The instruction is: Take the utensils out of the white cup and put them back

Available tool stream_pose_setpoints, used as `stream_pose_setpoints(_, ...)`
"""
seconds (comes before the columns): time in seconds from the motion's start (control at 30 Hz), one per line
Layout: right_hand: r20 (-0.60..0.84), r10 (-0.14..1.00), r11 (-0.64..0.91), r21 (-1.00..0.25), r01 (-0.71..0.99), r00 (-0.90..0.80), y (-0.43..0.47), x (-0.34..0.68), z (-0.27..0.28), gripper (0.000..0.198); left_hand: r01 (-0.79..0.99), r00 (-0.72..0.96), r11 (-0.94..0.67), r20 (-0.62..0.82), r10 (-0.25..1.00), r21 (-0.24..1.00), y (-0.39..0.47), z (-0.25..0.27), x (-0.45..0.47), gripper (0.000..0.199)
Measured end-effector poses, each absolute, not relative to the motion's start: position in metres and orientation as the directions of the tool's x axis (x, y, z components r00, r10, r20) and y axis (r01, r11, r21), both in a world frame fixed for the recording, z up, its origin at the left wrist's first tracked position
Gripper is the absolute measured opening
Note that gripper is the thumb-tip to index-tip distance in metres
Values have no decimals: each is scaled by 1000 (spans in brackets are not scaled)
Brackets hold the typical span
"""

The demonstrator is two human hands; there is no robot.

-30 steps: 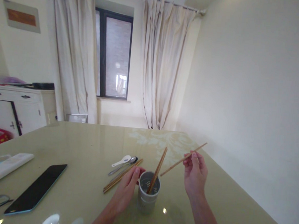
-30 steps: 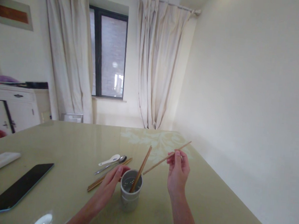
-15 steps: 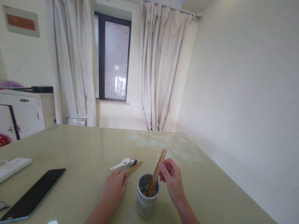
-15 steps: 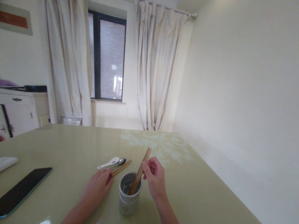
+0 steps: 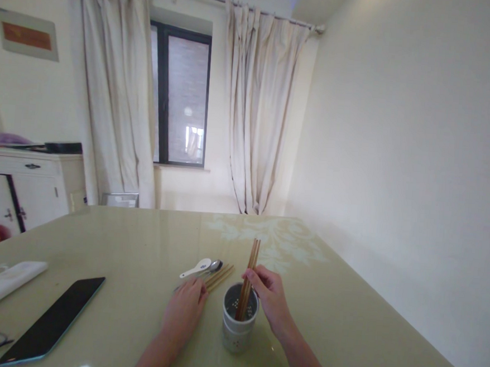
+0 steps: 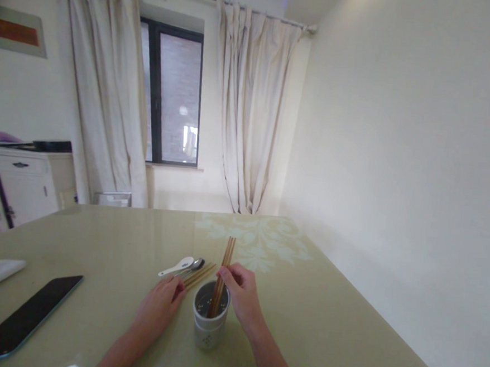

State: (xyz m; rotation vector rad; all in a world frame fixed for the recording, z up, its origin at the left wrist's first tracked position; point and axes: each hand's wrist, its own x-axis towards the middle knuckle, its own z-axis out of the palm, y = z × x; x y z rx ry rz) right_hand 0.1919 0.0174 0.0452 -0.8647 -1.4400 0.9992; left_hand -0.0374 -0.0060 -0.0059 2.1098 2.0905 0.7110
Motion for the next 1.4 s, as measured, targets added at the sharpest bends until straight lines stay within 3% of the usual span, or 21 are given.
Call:
stream_pose_setpoints(0.13,330,940,328,-944,-35,-86,21,191,41,59,916,-36,-76,268,963,394,-5,-10,-37,26)
stream_pose_setpoints(0.3,131,991,131,-975,-177,14,30,189,25,76,860,-25,-168,368,930,482,-8,-7,-27,27)
stream_pose_setpoints(0.43,113,993,102,-969,-223,-36,32,183,15,63,649,19,-288,364,931,704,-15,-1,-9,28)
stream_pose_setpoints(0.6,114,989,91,-971,-222,-94,29,176,17,55,502,124,-399,393,911,767,-18,-1,2,23)
stream_pose_setpoints(0.73,296,939,327,-926,-188,174,34,200,39,54,641,-4,-325,427,904,695,-10,-1,-13,33)
stream_pose_setpoints(0.83,462,763,543,-838,-61,452,38,238,60,49,835,-72,-172,414,907,523,-5,-2,-33,30)
stream_pose_setpoints(0.9,487,653,641,-763,-82,581,40,261,71,44,912,-73,-89,370,926,402,-4,-5,-42,25)
stream_pose_setpoints(0.97,448,634,686,-702,-191,630,39,271,77,42,943,-74,-40,323,943,332,-5,-7,-47,22)
stream_pose_setpoints(1.1,426,775,602,-722,-340,467,29,256,77,45,953,-68,-19,274,959,304,-5,-10,-46,20)
stream_pose_setpoints(1.23,465,867,495,-843,-211,180,21,225,69,47,941,-72,-11,234,970,337,-4,-13,-47,19)
stream_pose_setpoints(1.4,437,899,438,-892,-115,32,25,213,53,58,937,-52,-40,252,966,347,-5,-15,-44,20)
